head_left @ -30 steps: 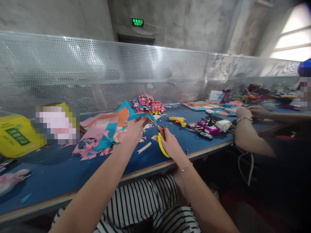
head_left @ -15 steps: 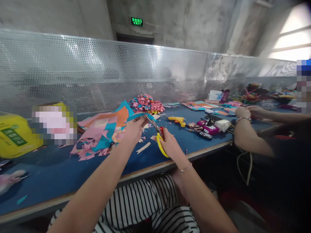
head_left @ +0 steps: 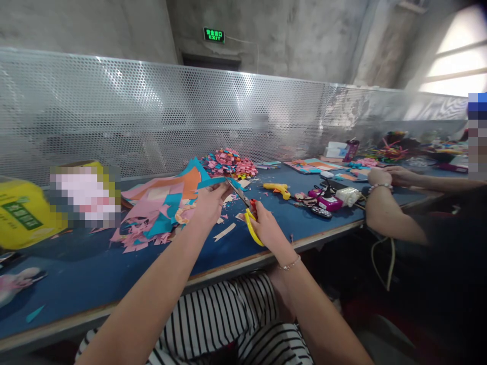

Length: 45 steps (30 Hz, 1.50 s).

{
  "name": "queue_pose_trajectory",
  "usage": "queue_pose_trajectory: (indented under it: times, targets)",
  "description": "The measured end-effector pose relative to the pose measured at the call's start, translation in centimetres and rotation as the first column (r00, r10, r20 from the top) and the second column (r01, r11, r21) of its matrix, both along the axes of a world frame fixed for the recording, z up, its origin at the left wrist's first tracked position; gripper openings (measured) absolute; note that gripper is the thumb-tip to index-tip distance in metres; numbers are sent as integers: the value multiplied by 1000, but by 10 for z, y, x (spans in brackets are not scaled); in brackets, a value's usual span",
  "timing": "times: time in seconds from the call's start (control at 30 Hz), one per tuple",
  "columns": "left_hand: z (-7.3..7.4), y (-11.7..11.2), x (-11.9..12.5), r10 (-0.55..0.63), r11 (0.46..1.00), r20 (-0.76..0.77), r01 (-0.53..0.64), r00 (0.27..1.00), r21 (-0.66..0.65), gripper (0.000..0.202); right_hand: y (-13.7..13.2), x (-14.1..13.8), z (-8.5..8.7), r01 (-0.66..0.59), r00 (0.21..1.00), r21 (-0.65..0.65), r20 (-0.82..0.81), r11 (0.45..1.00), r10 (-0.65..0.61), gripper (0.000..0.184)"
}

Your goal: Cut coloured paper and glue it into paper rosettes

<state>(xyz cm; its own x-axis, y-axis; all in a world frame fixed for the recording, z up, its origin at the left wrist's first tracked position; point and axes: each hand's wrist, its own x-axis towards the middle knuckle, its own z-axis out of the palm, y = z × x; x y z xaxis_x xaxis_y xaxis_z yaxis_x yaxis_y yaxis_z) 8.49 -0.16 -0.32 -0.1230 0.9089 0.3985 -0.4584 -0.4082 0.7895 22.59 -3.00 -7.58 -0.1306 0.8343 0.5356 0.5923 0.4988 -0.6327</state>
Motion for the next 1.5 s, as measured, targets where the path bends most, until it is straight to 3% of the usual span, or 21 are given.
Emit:
queue_pose_trajectory:
  times: [0.27, 0.67, 0.97, 1.27, 1.5]
  targets:
    - [2, -2, 0, -20, 1000, 2, 20, 1000, 3, 35, 7, 2, -9, -17, 1000, -11, -5, 1000, 17, 19]
    - [3, -4, -2, -17, 999, 33, 18, 999, -29, 28, 6, 2, -4, 66, 997, -9, 34, 998, -66, 11]
    - [5, 0, -5, 88, 995, 50, -90, 995, 33, 32, 6, 1, -3, 28, 1000, -54, -7, 998, -28, 18]
    - [3, 6, -7, 123, 989, 15, -123, 992, 87, 26, -11, -3, 12, 28, 1000, -136, 3, 990, -28, 30]
    - [3, 12, -16, 245, 962, -123, -225, 962, 152, 21, -13, -1, 12, 0, 1000, -168, -31, 986, -5, 32]
